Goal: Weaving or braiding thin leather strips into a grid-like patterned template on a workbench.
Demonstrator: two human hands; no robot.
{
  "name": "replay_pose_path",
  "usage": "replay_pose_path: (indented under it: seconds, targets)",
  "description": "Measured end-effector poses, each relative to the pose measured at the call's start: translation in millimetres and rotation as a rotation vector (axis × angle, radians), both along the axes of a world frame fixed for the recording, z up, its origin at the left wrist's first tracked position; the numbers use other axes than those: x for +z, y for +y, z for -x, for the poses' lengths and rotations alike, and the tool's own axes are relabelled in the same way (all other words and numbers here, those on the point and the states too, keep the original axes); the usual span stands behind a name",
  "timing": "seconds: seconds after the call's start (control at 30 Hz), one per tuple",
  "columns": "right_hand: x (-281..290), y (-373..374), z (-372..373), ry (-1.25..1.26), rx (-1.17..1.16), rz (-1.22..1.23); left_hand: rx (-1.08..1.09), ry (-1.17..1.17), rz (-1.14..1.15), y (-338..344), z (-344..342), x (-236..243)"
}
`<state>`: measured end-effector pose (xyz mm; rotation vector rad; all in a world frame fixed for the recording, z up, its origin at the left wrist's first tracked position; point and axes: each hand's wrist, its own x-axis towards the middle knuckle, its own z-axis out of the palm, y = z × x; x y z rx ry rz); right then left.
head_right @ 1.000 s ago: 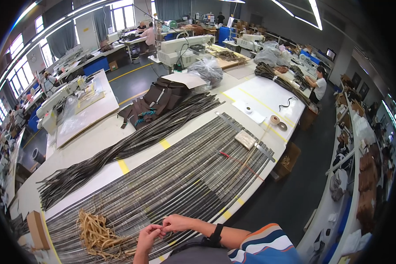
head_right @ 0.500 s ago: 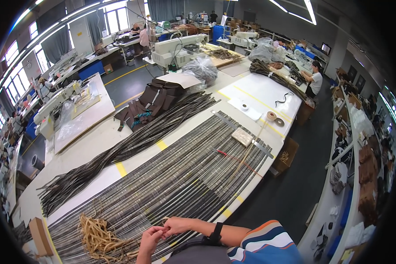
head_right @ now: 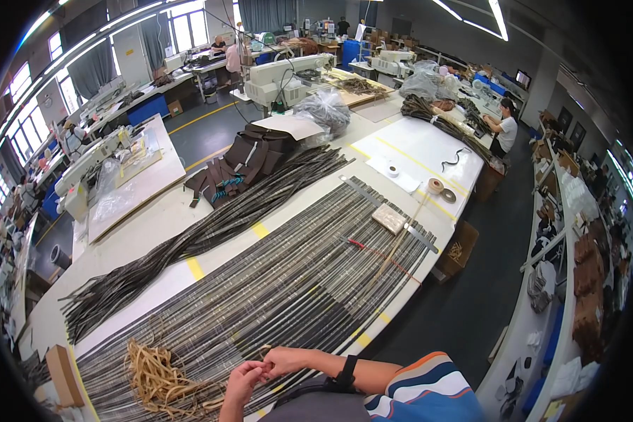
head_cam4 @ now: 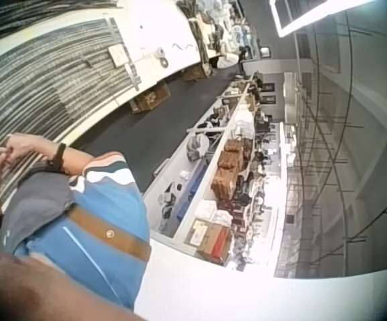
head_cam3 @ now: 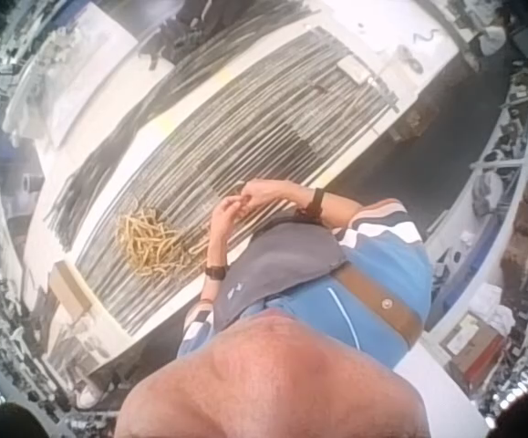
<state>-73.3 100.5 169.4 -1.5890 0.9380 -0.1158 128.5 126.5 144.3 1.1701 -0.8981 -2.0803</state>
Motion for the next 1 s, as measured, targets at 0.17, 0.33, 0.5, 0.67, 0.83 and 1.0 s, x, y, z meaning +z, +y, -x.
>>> replay_pose_path:
  seconds: [0.17, 0.33, 0.5, 0.67, 0.83, 1.0]
  targets:
    - [0.2, -0.2, -0.2, -0.001, 0.014, 0.030, -0.007, 0.008, -0.001, -0.1, -0.1, 0.6]
    - [-8.9, 5.5, -1.9, -0.102, -0.085, 0.072, -0.007, -0.010, -0.002, 0.9, 2.2, 2.0]
    - [-8.2, 4.3, -1.7, -0.055, -0.075, 0.087, -0.017, -0.040, 0.003, 0.3, 0.6, -4.8]
    - [-21.7, 5.3, -2.0, -0.057, -0.112, 0.046, -0.047, -0.103, 0.041, 1.3, -0.7, -11.1]
    - [-26.7, 5.9, -1.4, -0.002, -0.096, 0.110, -0.070, -0.120, 0.066, 1.5, 0.5, -10.1]
    - [-15.6, 6.8, -0.2, 0.089, -0.114, 0.178, -0.074, -0.134, 0.049, 1.4, 0.5, -11.5]
